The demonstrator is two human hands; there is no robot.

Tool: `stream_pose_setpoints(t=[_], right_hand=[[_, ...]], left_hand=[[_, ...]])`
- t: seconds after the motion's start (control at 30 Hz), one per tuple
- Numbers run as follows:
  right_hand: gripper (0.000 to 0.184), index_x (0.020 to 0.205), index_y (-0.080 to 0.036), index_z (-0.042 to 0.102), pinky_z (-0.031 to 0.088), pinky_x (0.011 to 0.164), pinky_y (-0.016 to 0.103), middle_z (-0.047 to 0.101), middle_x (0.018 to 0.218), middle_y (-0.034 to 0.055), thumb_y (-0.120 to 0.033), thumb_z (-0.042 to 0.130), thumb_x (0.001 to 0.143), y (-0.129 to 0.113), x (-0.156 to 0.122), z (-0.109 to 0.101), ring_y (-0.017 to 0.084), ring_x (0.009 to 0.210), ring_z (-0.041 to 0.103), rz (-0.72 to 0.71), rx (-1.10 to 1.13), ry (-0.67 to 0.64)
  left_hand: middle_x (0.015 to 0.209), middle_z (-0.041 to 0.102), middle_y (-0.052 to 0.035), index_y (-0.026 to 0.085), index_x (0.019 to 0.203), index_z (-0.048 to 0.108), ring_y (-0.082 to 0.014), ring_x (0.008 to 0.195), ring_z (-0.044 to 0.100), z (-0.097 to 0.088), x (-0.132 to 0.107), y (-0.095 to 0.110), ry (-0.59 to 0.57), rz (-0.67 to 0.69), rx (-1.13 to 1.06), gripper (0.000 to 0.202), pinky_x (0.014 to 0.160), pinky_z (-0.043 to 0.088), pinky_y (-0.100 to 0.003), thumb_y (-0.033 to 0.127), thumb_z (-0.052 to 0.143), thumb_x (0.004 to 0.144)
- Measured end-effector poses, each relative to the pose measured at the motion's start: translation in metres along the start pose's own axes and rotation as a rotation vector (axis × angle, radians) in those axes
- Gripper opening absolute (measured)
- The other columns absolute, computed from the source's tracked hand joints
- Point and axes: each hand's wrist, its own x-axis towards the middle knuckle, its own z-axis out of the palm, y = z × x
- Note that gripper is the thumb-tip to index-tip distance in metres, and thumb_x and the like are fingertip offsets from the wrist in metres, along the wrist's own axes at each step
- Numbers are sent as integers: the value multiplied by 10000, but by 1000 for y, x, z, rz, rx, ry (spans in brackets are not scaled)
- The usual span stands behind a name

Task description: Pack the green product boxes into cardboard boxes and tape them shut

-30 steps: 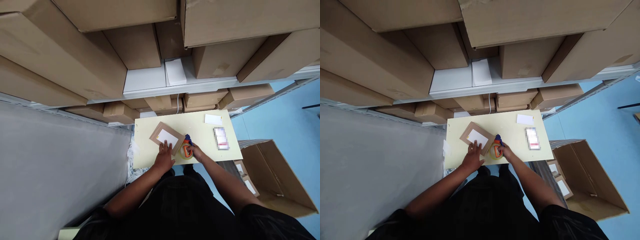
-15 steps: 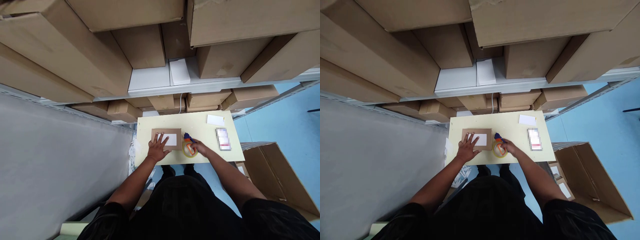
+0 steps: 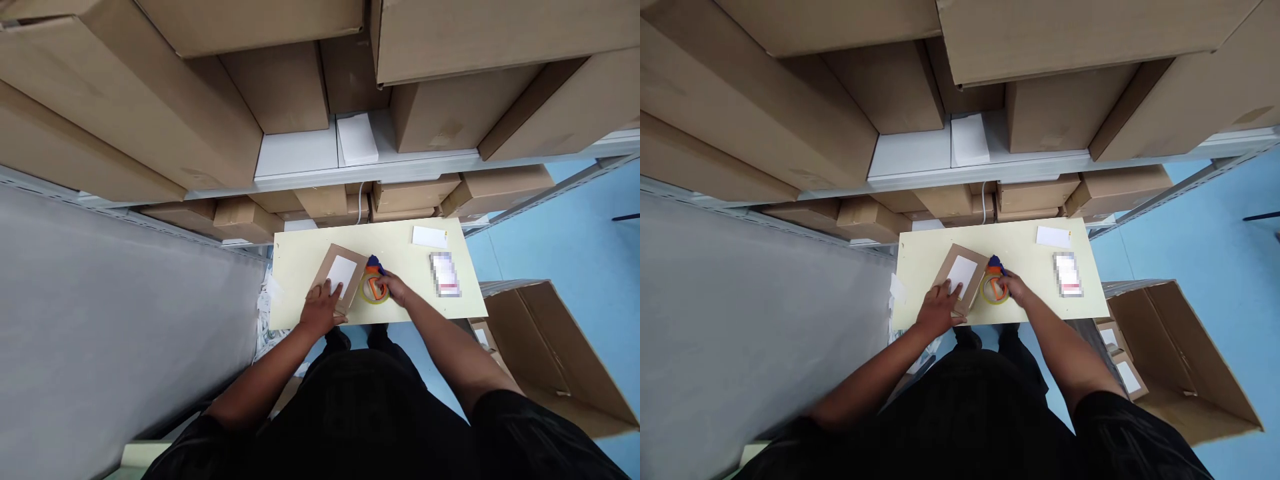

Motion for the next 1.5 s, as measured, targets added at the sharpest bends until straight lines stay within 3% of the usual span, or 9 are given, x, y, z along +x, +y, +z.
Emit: stream_pose_setpoints(t=[0.17, 0.3, 0.47, 0.6, 0.7, 0.93, 1.2, 1.33, 1.5], right_hand=[[442, 989, -188, 710, 487, 641, 302, 709, 767, 17, -162, 683, 548, -39, 26, -11, 193, 684, 618, 57, -107, -72], [415, 983, -206, 698, 467, 613, 280, 667, 697, -13, -194, 683, 568, -34, 17, -4, 168, 634, 577, 50, -120, -88], [434, 1012, -213, 696, 505, 683, 295, 703, 787, -2, -236, 662, 580, 17, -33, -8, 193, 734, 629, -44, -59, -56], [572, 1177, -229, 707, 560, 865, 395, 771, 990, 19, -242, 690, 605, 78, -79, -13, 270, 938, 706, -44, -22, -73], [611, 1213, -266, 717, 558, 904, 412, 779, 1039, 5, -239, 722, 602, 95, -91, -11, 280, 974, 713, -34, -124, -102], [364, 888, -245, 790, 516, 716, 355, 753, 751, 28, -218, 791, 525, 37, -42, -10, 294, 808, 713, -24, -728, -214], [340, 690, -286, 733, 467, 836, 382, 744, 801, 42, -143, 865, 411, 30, -31, 47, 378, 1043, 683, -145, -891, -254], [304, 821, -284, 744, 449, 755, 376, 716, 748, 28, -244, 845, 537, 33, -66, 14, 328, 860, 694, -155, -905, -217], [541, 1252, -253, 618, 456, 685, 329, 740, 907, 50, -335, 731, 729, 41, -97, -49, 262, 794, 686, -139, -804, 236]], left_hand=[[1748, 132, -90, 322, 1653, 262, -416, 1599, 61, 0, 11, -26, 29, 111, 36, 1017, 1251, 46, -658, 682, 716, 817], [1750, 102, -73, 333, 1658, 228, -414, 1602, 10, 6, 12, -18, 31, 21, 14, 939, 1196, 209, -687, 652, 647, 881], [1757, 11, -56, 311, 1672, 167, -395, 1605, -40, 5, 22, -2, 64, -78, 8, 906, 1022, 477, -569, 651, 560, 930], [1760, -15, -57, 297, 1679, 106, -408, 1599, -79, 3, 41, 11, 53, -180, -5, 921, 974, 510, -582, 666, 517, 941], [1759, -45, -62, 287, 1681, 78, -417, 1594, -102, 7, 46, 20, 55, -194, -11, 942, 977, 505, -596, 682, 502, 939], [1757, -76, -57, 281, 1681, 63, -412, 1592, -125, 11, 38, 25, 47, -146, 5, 938, 993, 493, -601, 682, 485, 946], [1759, -51, -69, 274, 1680, 54, -423, 1594, -94, 5, 38, 30, 23, -161, -36, 967, 990, 500, -603, 701, 497, 933], [1760, -39, -73, 286, 1680, 65, -411, 1600, -57, 3, 34, 27, 38, -143, -51, 973, 1002, 502, -580, 711, 512, 927], [1759, -69, -51, 292, 1681, 74, -413, 1597, -77, 4, 33, 25, 28, -146, -73, 968, 1020, 490, -574, 706, 514, 925]])
